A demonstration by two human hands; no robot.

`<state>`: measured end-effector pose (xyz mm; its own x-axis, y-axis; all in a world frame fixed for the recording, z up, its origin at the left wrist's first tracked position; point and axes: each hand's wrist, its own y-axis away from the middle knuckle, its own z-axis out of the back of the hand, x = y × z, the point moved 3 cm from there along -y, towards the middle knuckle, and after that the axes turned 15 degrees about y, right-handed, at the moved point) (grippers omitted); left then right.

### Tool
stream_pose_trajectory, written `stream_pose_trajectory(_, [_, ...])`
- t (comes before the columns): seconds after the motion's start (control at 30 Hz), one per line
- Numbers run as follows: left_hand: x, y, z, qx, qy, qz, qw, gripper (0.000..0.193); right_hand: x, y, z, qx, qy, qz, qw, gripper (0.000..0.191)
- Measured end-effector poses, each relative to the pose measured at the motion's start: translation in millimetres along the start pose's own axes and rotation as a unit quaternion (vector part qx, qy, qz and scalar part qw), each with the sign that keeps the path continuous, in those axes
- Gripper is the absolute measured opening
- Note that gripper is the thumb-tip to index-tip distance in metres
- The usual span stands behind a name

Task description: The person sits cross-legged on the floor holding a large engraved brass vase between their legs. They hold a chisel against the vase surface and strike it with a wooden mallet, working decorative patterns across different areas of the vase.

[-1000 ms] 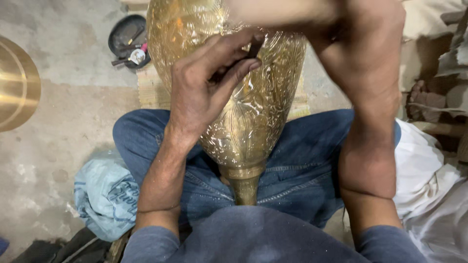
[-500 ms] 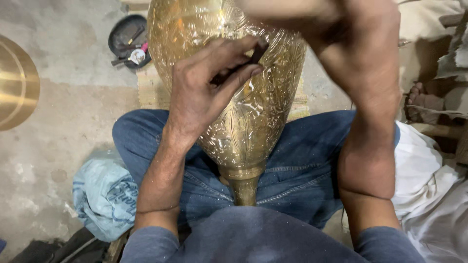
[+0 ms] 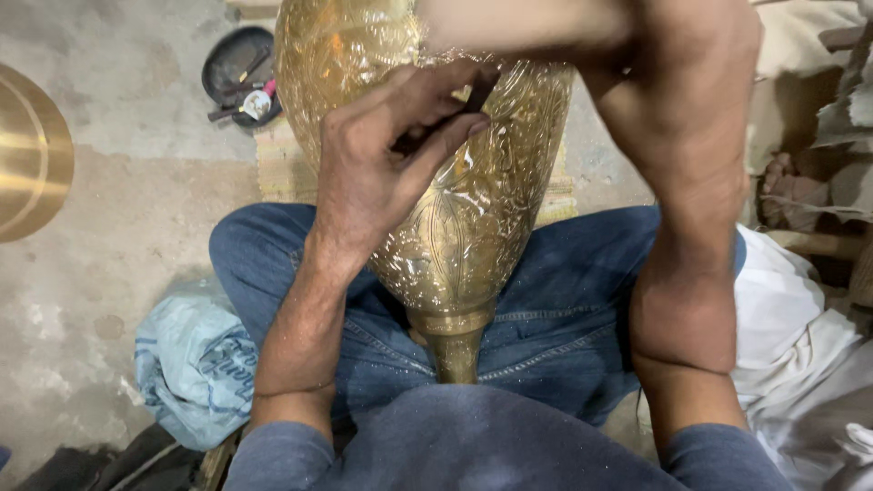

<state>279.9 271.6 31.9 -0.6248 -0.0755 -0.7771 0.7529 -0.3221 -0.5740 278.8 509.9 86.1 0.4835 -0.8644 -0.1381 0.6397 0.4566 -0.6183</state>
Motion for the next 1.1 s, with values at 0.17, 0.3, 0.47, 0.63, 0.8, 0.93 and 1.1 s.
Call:
stream_pose_trajectory(0.17, [1,0,-1,-0.005,-0.028,0.008,1.000,0.025,-4,0,-5,0.024,-0.026,-0.013,0.999,0.029])
stream_pose_trajectory(0.3, [-2,2,1,-0.003,-0.014,0.003,1.000,0.033,-4,6,-11,0.059,-0.232,-0.083,0.967,0.018])
stream_pose_trajectory(0.47, [3,2,0,0.003,-0.026,0.011,1.000,0.029,-1,2,-8,0.026,-0.025,-0.055,0.998,0.032])
stream_pose_trajectory(0.63, [10,2,1,-0.011,-0.013,0.007,1.000,0.023,-1,0,-11,0.028,0.021,-0.002,0.999,0.032])
stream_pose_trajectory(0.8, [5,3,0,-0.018,0.007,-0.007,1.000,0.034,-10,14,-13,-0.038,0.016,-0.006,0.999,0.034])
stream_pose_trajectory(0.93, [-1,4,-2,-0.025,-0.021,0.004,0.999,0.032,-19,18,-19,-0.033,0.053,-0.012,0.998,0.029])
stream_pose_trajectory(1.1, [-1,2,-2,-0.019,-0.012,-0.008,1.000,0.034,-22,23,-13,-0.044,0.201,0.014,0.978,0.024])
